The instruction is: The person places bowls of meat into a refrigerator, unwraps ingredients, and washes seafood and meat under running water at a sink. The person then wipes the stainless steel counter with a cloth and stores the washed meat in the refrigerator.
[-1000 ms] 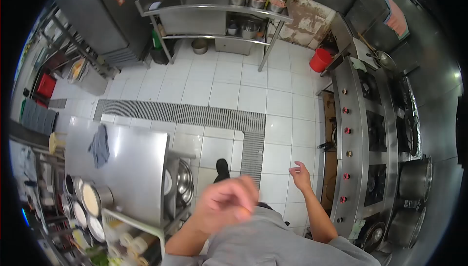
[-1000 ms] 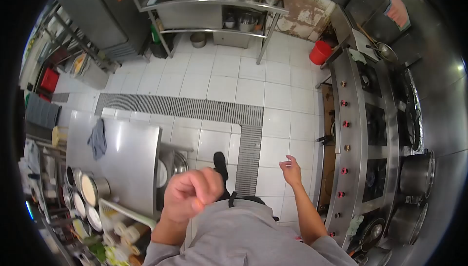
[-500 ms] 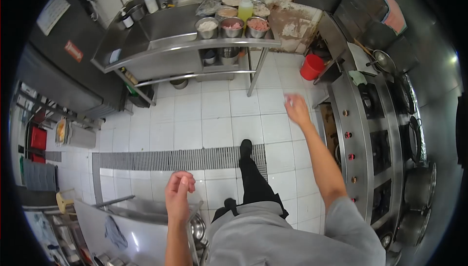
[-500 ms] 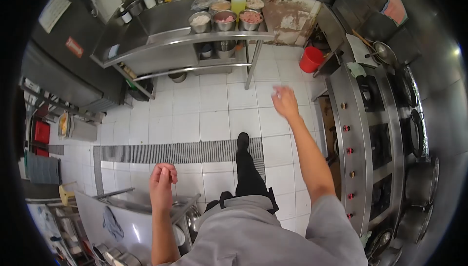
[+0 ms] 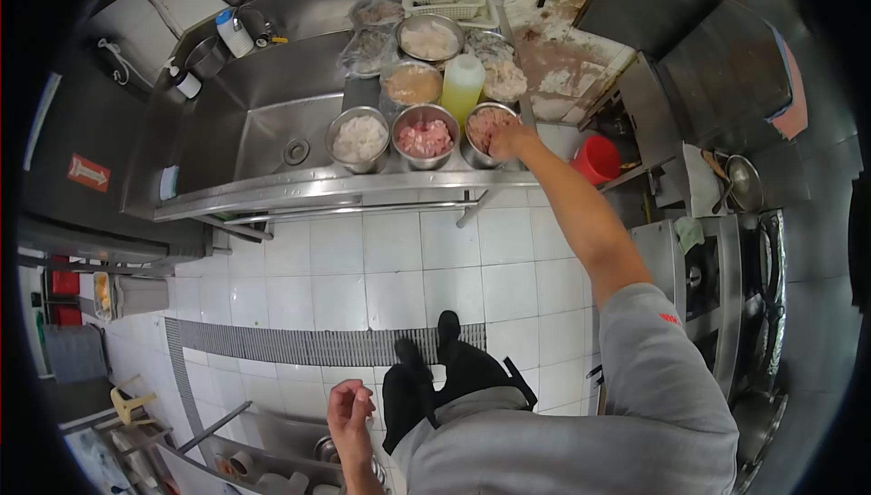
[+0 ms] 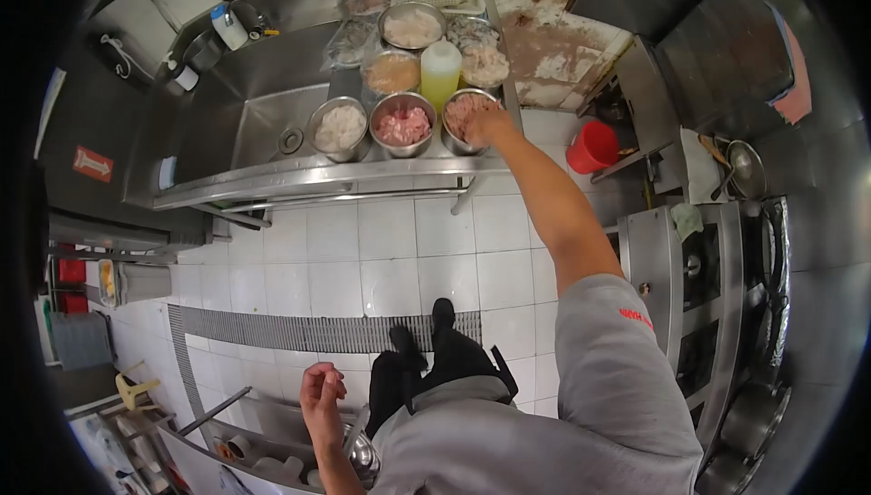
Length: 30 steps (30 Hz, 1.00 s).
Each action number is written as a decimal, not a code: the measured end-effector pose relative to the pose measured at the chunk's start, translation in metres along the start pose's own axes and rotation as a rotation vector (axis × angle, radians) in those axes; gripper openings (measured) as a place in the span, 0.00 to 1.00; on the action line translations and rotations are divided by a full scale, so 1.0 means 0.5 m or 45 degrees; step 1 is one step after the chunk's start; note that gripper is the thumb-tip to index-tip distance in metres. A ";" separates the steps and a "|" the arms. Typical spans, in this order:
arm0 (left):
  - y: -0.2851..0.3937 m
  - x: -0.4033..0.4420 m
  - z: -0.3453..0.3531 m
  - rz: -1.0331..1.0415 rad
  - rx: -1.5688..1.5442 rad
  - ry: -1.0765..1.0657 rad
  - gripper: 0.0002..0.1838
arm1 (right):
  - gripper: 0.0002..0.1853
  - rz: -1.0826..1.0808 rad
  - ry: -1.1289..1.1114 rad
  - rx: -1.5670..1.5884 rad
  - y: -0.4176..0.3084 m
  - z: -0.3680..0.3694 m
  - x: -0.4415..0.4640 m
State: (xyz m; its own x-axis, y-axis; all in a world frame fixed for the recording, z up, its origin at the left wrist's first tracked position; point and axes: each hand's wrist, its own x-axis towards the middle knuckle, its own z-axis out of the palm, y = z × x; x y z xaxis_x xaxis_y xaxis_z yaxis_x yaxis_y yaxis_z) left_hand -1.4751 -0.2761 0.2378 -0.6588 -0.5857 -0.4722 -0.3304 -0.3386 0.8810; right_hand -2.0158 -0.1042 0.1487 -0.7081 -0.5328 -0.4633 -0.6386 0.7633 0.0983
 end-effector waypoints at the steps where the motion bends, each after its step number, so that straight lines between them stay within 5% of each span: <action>1: 0.014 0.027 0.019 0.009 0.008 -0.023 0.13 | 0.23 -0.022 -0.083 -0.040 -0.003 -0.016 -0.015; 6: 0.105 0.165 0.090 0.125 0.104 -0.251 0.09 | 0.22 -0.169 -0.213 -0.335 0.047 -0.020 -0.031; 8: 0.132 0.231 0.121 0.161 0.151 -0.299 0.09 | 0.21 -0.279 0.021 0.273 0.076 -0.106 -0.097; 9: 0.146 0.260 0.140 0.195 0.216 -0.344 0.09 | 0.21 -0.282 0.015 0.271 0.100 -0.121 -0.088; 11: 0.186 0.311 0.195 0.256 0.316 -0.387 0.09 | 0.21 -0.068 0.312 0.135 0.156 -0.144 -0.049; 15: 0.223 0.374 0.307 0.362 0.432 -0.540 0.11 | 0.21 0.034 0.285 0.212 0.194 -0.179 0.077; 17: 0.230 0.389 0.362 0.345 0.464 -0.544 0.12 | 0.20 -0.013 -0.058 0.021 0.202 -0.119 0.170; 22: 0.224 0.417 0.472 0.338 0.443 -0.430 0.13 | 0.21 -0.018 -0.338 -0.030 0.195 -0.165 0.182; 25: 0.231 0.443 0.516 0.352 0.554 -0.325 0.12 | 0.21 -0.363 0.177 0.133 0.261 -0.148 0.145; 26: 0.228 0.460 0.528 0.504 0.685 -0.249 0.12 | 0.21 -0.441 0.375 0.245 0.270 -0.155 0.112; 29: 0.206 0.568 0.575 1.210 1.198 -0.050 0.09 | 0.18 -0.521 0.232 0.415 0.237 -0.226 0.007; 30: 0.188 0.610 0.589 1.257 1.392 -0.083 0.09 | 0.18 -0.529 0.229 0.416 0.217 -0.212 -0.008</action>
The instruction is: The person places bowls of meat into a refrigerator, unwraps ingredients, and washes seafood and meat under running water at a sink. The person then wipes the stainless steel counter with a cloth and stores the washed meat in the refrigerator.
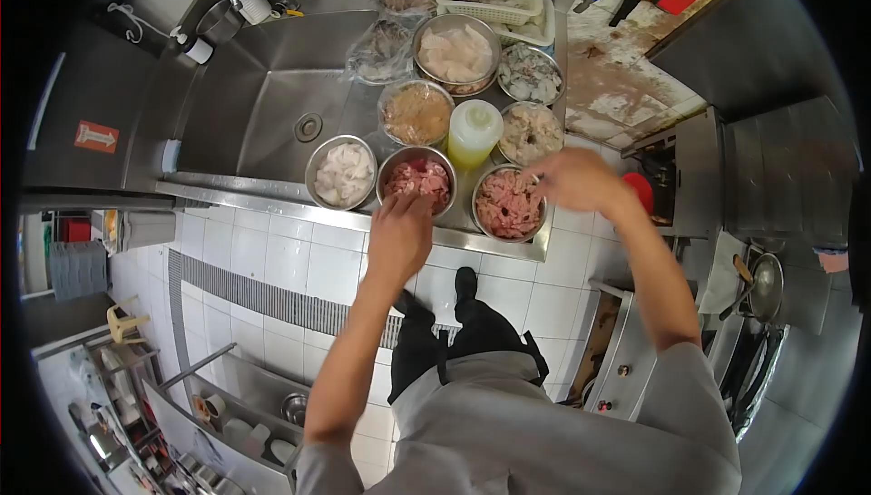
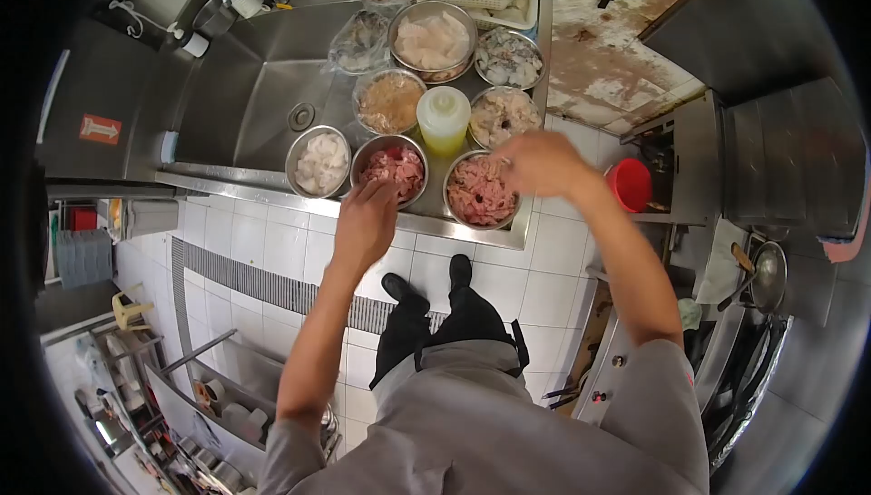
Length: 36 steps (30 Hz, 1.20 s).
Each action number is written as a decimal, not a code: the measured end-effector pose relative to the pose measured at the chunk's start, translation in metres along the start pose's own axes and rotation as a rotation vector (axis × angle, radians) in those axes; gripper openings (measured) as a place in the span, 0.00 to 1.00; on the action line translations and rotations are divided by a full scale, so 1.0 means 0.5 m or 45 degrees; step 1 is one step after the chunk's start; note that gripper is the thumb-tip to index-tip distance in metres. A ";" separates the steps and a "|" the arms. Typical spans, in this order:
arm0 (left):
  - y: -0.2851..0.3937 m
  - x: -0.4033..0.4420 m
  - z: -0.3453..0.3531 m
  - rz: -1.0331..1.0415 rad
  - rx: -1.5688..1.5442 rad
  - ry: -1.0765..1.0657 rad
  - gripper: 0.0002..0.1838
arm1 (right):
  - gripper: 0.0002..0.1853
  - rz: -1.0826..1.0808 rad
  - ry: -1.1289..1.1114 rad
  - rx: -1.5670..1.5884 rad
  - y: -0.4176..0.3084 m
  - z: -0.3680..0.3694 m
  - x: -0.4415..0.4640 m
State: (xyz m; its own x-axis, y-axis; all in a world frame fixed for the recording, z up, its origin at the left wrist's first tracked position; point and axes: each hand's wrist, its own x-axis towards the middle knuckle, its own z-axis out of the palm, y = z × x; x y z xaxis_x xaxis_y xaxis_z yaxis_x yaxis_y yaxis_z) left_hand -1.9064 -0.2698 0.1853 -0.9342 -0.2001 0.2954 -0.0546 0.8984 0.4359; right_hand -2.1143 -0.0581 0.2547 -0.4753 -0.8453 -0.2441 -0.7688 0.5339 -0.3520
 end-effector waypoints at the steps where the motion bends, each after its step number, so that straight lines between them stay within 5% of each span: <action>1: -0.021 0.022 0.036 0.081 0.162 -0.081 0.10 | 0.15 0.012 -0.162 -0.109 -0.020 0.026 -0.002; 3: -0.053 0.065 0.100 -0.190 0.281 -0.813 0.12 | 0.11 0.031 -0.353 -0.285 -0.035 0.098 0.008; 4: -0.053 0.069 0.111 -0.194 0.283 -0.816 0.12 | 0.10 0.038 -0.391 -0.348 -0.032 0.143 0.016; 9: -0.072 0.081 0.154 -0.158 0.328 -0.650 0.12 | 0.12 0.028 -0.529 -0.356 -0.041 0.185 0.012; 13: -0.047 0.065 0.103 -0.279 0.271 -0.733 0.10 | 0.11 0.014 0.137 -0.034 -0.013 0.173 -0.058; 16: -0.024 0.034 0.030 -0.175 -0.074 -0.107 0.10 | 0.12 0.090 0.178 0.147 -0.046 0.051 -0.085; 17: -0.035 0.032 0.011 -0.180 -0.065 -0.102 0.10 | 0.12 0.213 0.135 0.138 -0.046 0.028 -0.092; 21: -0.087 0.015 -0.034 -0.381 0.457 0.344 0.16 | 0.13 0.342 0.200 -0.086 -0.063 0.049 -0.081; 29: -0.137 0.030 0.013 -0.430 0.439 -0.101 0.13 | 0.16 0.396 0.414 -0.077 -0.033 0.103 -0.016; 32: -0.122 0.035 0.029 -0.411 0.500 0.093 0.13 | 0.16 0.434 0.494 -0.004 -0.052 0.111 -0.035; 36: -0.132 0.032 0.035 -0.444 0.443 0.031 0.13 | 0.17 0.698 0.564 0.178 -0.034 0.165 -0.055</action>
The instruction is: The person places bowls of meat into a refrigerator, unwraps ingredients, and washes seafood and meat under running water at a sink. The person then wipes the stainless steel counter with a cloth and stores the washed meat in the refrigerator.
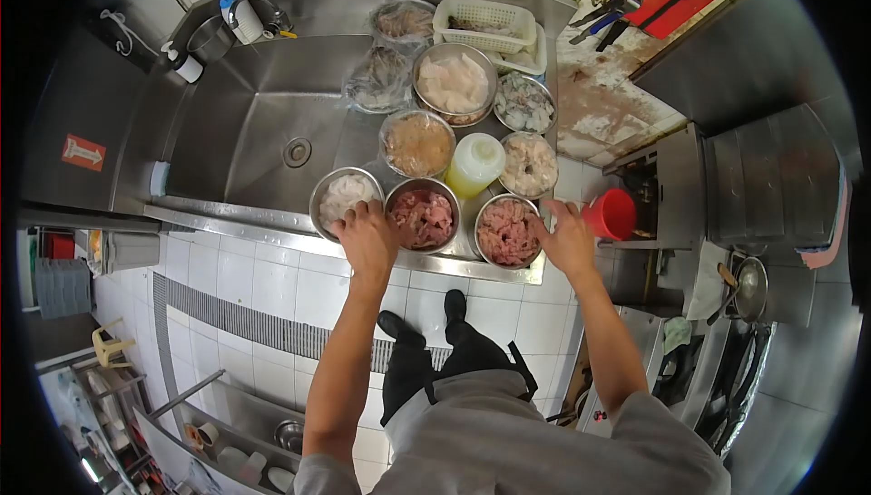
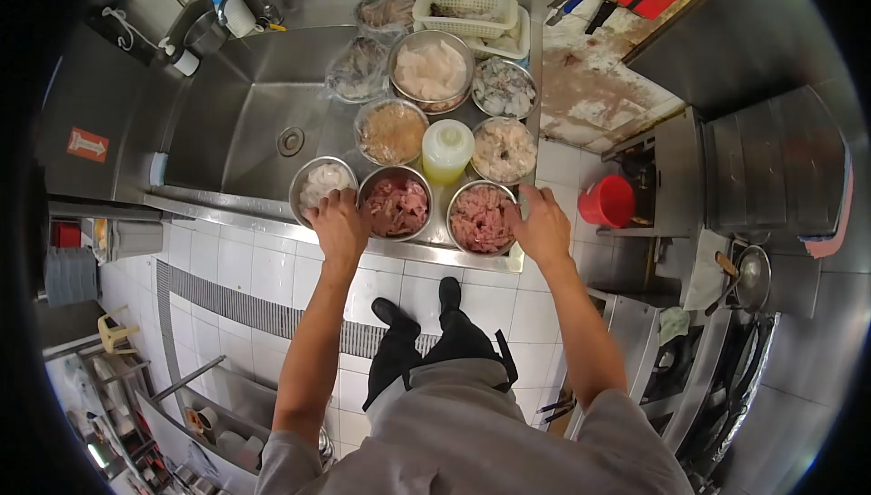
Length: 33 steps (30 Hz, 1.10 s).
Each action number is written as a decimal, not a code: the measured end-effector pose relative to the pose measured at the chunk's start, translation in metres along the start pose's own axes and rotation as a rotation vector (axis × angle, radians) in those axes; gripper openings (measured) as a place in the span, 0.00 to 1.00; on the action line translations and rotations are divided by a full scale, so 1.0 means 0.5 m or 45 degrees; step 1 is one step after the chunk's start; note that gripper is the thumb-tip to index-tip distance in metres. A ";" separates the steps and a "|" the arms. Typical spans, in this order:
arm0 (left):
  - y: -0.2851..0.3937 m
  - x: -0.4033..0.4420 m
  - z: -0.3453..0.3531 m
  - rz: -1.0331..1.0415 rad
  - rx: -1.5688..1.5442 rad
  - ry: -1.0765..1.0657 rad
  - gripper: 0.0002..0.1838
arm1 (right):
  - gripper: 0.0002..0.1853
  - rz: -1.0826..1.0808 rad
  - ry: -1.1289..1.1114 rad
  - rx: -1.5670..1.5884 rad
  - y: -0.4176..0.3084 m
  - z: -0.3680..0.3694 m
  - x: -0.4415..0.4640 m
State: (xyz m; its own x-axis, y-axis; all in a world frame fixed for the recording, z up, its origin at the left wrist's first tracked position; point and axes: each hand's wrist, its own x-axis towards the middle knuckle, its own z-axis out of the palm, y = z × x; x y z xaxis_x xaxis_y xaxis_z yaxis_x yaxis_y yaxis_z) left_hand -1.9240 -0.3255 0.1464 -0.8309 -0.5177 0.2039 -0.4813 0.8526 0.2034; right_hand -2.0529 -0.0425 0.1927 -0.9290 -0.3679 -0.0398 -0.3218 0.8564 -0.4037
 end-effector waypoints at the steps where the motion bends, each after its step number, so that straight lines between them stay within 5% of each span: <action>1: 0.004 0.004 0.000 0.000 0.002 -0.001 0.13 | 0.17 0.100 0.007 0.070 0.013 0.016 -0.009; 11: 0.003 0.033 0.005 0.045 0.044 -0.165 0.09 | 0.15 0.143 0.276 0.518 0.072 -0.013 0.054; 13: -0.010 0.031 0.000 0.076 -0.058 -0.162 0.21 | 0.12 -0.033 0.425 0.422 0.053 -0.042 0.107; 15: -0.026 0.042 -0.036 0.056 -0.152 -0.299 0.15 | 0.11 -0.275 0.425 0.270 0.003 -0.082 0.173; 17: -0.042 0.072 -0.060 0.066 -0.405 -0.083 0.11 | 0.12 -0.408 0.442 0.185 -0.037 -0.083 0.261; 22: -0.019 0.267 -0.116 -0.007 -0.934 -0.135 0.11 | 0.22 -0.531 0.095 0.082 -0.030 0.011 0.563; 25: -0.005 0.390 -0.075 0.066 -0.972 -0.228 0.13 | 0.28 -0.230 0.083 -0.159 -0.018 0.075 0.674; 28: 0.018 0.511 -0.008 0.112 -1.050 -0.245 0.12 | 0.32 -0.110 -0.311 -0.426 -0.007 0.078 0.709; 31: 0.057 0.629 0.064 0.149 -1.163 -0.242 0.14 | 0.24 -0.142 -0.449 -0.452 -0.004 0.044 0.716; 32: 0.074 0.661 0.090 0.132 -1.121 -0.232 0.15 | 0.24 -0.145 -0.449 -0.455 0.018 0.049 0.708; 33: 0.088 0.693 0.123 0.112 -1.077 -0.223 0.15 | 0.21 -0.238 -0.025 -0.122 0.066 0.062 0.698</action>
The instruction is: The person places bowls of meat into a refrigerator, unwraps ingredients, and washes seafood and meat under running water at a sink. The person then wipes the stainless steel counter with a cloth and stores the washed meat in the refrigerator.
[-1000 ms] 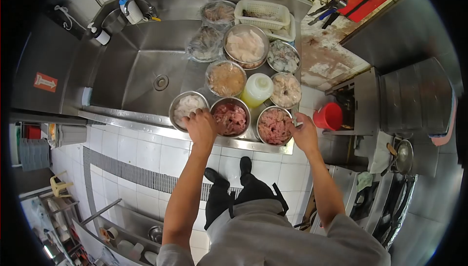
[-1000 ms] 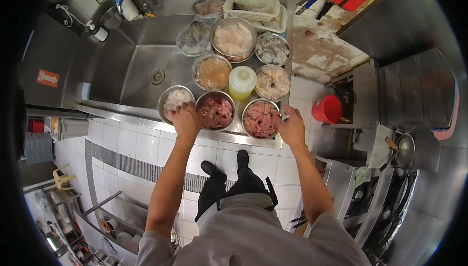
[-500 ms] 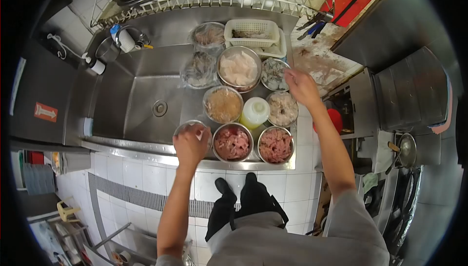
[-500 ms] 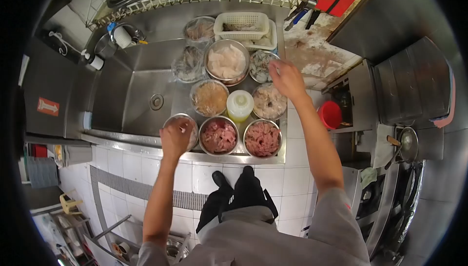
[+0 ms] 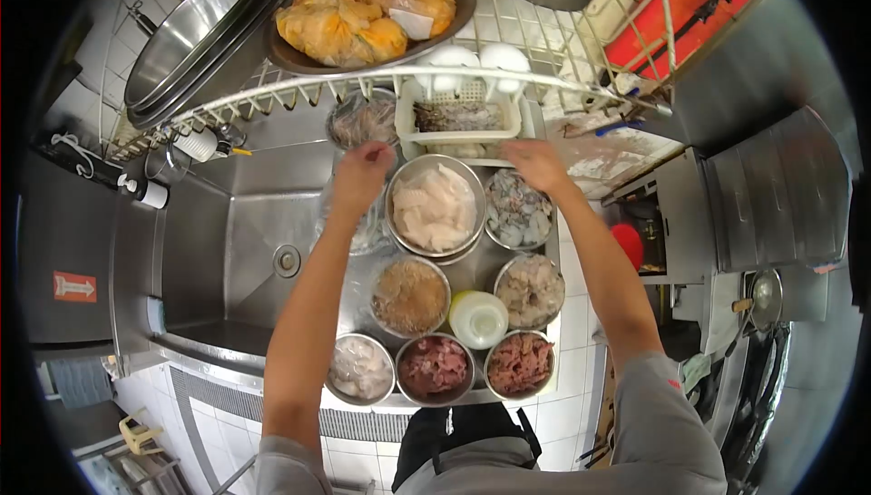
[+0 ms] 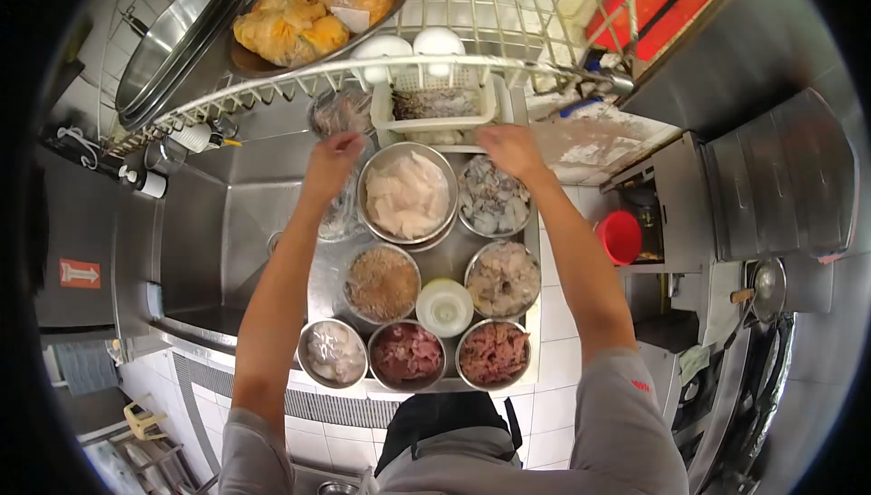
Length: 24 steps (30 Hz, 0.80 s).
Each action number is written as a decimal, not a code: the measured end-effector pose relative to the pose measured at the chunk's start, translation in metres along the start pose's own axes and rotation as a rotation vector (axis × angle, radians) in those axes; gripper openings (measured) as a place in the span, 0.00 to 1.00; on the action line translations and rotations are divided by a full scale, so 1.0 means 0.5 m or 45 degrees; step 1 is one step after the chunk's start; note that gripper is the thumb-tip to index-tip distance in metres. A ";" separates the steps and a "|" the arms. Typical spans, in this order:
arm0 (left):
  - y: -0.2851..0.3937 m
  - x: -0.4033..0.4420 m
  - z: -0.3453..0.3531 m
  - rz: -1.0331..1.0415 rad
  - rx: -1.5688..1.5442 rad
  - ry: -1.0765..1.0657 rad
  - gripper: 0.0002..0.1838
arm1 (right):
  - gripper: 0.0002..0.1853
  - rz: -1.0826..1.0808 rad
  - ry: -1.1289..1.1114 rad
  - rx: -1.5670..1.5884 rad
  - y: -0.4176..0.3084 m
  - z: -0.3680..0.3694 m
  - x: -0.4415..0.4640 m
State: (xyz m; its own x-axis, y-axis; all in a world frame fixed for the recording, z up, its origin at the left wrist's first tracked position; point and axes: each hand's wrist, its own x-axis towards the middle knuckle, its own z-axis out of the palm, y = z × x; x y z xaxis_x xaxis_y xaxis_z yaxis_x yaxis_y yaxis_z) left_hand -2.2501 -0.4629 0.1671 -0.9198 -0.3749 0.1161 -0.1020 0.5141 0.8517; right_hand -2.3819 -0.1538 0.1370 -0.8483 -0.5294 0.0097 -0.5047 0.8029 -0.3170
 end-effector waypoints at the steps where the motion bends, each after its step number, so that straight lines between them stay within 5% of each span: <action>1: -0.022 0.039 0.031 0.076 0.140 -0.009 0.15 | 0.19 -0.076 0.455 0.293 0.034 0.011 0.000; 2: -0.039 0.073 0.059 0.147 0.282 -0.020 0.15 | 0.19 -0.085 0.448 0.295 0.051 0.015 0.011; 3: -0.044 0.097 0.077 0.138 0.284 -0.019 0.15 | 0.18 0.199 0.459 0.414 0.068 0.021 0.018; 5: -0.053 0.137 0.113 0.473 1.196 -0.217 0.13 | 0.21 0.527 0.237 0.730 0.089 0.028 0.040; 8: -0.087 0.190 0.120 0.579 1.314 -0.455 0.14 | 0.21 0.737 0.051 1.132 0.099 0.061 0.076; 10: -0.085 0.203 0.110 0.631 1.158 -0.480 0.13 | 0.21 0.743 0.038 1.046 0.107 0.055 0.090; 11: -0.047 0.203 0.093 0.362 0.967 -0.643 0.13 | 0.21 0.739 0.023 0.953 0.107 0.052 0.095; 12: -0.074 0.192 0.083 0.364 0.818 -0.563 0.14 | 0.21 0.732 -0.007 0.959 0.096 0.037 0.088; 14: -0.084 0.154 0.039 0.346 0.678 -0.483 0.16 | 0.22 0.399 0.285 0.267 0.066 -0.001 0.051; 16: -0.004 0.069 -0.046 0.016 0.284 -0.072 0.23 | 0.25 0.244 0.633 0.106 0.047 0.010 -0.008; 18: -0.093 -0.001 -0.087 0.257 0.420 0.188 0.33 | 0.26 0.245 0.616 0.349 -0.008 -0.009 -0.064; 20: -0.118 -0.096 -0.095 0.099 1.012 0.358 0.39 | 0.27 0.251 0.603 0.571 -0.048 -0.016 -0.064; 21: -0.153 -0.114 -0.090 0.104 1.003 0.355 0.39 | 0.28 0.340 0.654 0.677 -0.062 -0.012 -0.046; 23: -0.222 -0.131 -0.077 -0.386 0.109 0.045 0.46 | 0.32 0.457 0.656 0.674 -0.077 -0.005 0.004; 24: -0.214 -0.130 -0.077 -0.383 0.105 0.038 0.46 | 0.32 0.463 0.660 0.669 -0.062 0.009 0.037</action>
State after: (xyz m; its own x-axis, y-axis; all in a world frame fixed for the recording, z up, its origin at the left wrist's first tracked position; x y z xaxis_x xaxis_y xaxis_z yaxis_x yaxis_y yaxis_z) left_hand -2.1650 -0.5231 0.0882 -0.8322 -0.5417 -0.1184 -0.3993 0.4373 0.8058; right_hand -2.3812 -0.1900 0.1426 -0.9755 0.0361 0.2170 -0.1527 0.5989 -0.7861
